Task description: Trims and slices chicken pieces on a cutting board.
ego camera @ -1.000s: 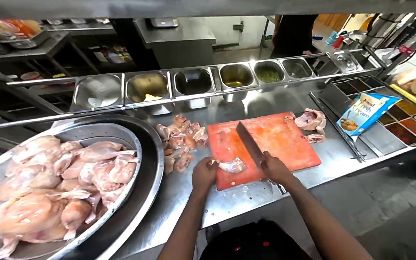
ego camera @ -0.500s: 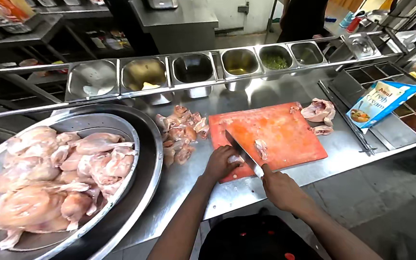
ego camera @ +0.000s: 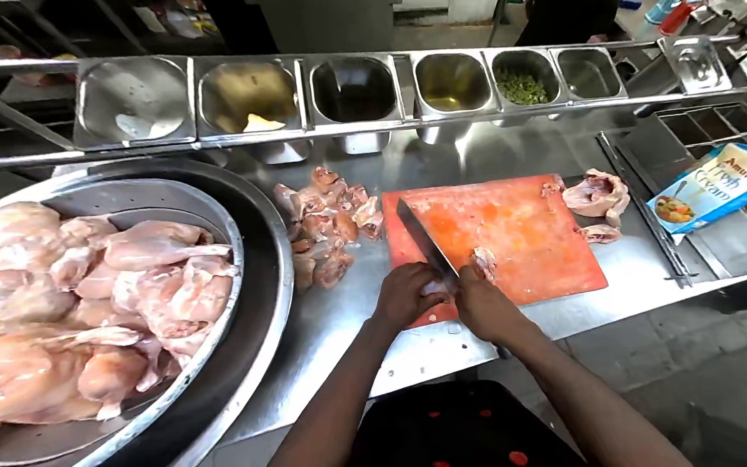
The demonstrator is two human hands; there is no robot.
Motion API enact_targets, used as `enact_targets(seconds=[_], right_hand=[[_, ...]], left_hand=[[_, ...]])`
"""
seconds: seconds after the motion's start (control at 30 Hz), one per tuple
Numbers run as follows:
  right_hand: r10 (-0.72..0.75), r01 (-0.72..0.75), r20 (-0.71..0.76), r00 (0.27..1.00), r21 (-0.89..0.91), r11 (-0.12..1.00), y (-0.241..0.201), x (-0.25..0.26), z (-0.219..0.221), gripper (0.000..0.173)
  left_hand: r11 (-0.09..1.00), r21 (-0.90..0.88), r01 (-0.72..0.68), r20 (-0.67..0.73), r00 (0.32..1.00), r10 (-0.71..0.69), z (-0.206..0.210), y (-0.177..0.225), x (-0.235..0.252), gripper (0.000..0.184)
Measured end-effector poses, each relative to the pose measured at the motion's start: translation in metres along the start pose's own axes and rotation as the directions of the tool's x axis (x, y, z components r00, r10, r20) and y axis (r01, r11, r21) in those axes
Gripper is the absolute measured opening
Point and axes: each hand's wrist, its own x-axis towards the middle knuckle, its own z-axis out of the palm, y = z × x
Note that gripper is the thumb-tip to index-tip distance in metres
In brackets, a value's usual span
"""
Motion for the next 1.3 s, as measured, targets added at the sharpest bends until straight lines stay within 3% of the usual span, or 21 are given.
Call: enact_targets(seconds=[0.1, 0.17, 0.37, 0.47, 0.53, 0.63, 0.7, 0.8, 0.93, 1.0, 1.17, 1.3], right_hand=[[-0.062, 0.065, -0.128, 0.99, 0.014, 0.998, -0.005, 0.023, 0.016, 0.028], [-0.073, 0.073, -0.121, 0.99, -0.007, 0.997, -0.003, 0.02, 0.018, 0.027], [0.091, -0.068, 0.243, 0.966, -0.104, 0.992, 0.024, -0.055, -0.015, 0.031], [0.14, -0.098, 0.319, 0.937, -0.144, 0.985, 0.028, -0.075, -0.03, 0.032], [0.11, -0.084, 0.283, 0.953, -0.101, 0.991, 0.02, -0.051, -0.021, 0.034], [0.047, -0.044, 0.108, 0.993, -0.033, 0.998, -0.003, -0.003, 0.003, 0.034], [0.007, -0.004, 0.079, 0.997, -0.038, 0.999, -0.008, 0.003, 0.003, 0.032], [0.008, 0.002, 0.168, 0.986, -0.059, 0.998, 0.014, -0.029, -0.01, 0.031], [0.12, -0.074, 0.341, 0.933, -0.144, 0.987, 0.027, -0.077, -0.036, 0.035], [0.115, -0.075, 0.336, 0.935, -0.13, 0.989, 0.022, -0.067, -0.033, 0.037], [0.029, -0.024, 0.127, 0.991, -0.041, 0.999, -0.003, -0.003, 0.005, 0.037], [0.054, -0.04, 0.223, 0.973, -0.07, 0.997, 0.014, -0.042, -0.006, 0.038]], left_hand=[[1.0, 0.007, 0.001, 0.015, 1.0, -0.001, -0.001, -0.001, -0.001, 0.031], [1.0, 0.007, -0.005, 0.029, 1.0, 0.005, -0.002, -0.001, -0.001, 0.031], [1.0, 0.014, 0.012, 0.026, 1.0, -0.013, -0.001, 0.001, -0.002, 0.042], [0.999, 0.008, 0.033, 0.018, 0.999, -0.033, 0.0, 0.003, -0.002, 0.039], [1.0, 0.006, 0.03, 0.018, 0.999, -0.03, 0.0, 0.001, 0.0, 0.039], [1.0, -0.01, 0.02, 0.014, 1.0, -0.02, -0.001, 0.002, -0.001, 0.035], [1.0, -0.013, 0.016, 0.02, 1.0, -0.016, -0.004, 0.0, -0.003, 0.033], [0.999, 0.0, 0.039, 0.046, 0.998, -0.039, -0.004, 0.003, 0.001, 0.037], [0.995, 0.042, 0.087, 0.025, 0.996, -0.088, 0.0, 0.006, 0.0, 0.037], [0.994, 0.044, 0.101, 0.014, 0.995, -0.102, -0.001, 0.007, -0.001, 0.037], [0.996, 0.035, 0.083, 0.011, 0.996, -0.083, -0.004, 0.009, -0.003, 0.032], [0.989, 0.078, 0.122, 0.023, 0.992, -0.125, -0.006, 0.01, -0.003, 0.034]])
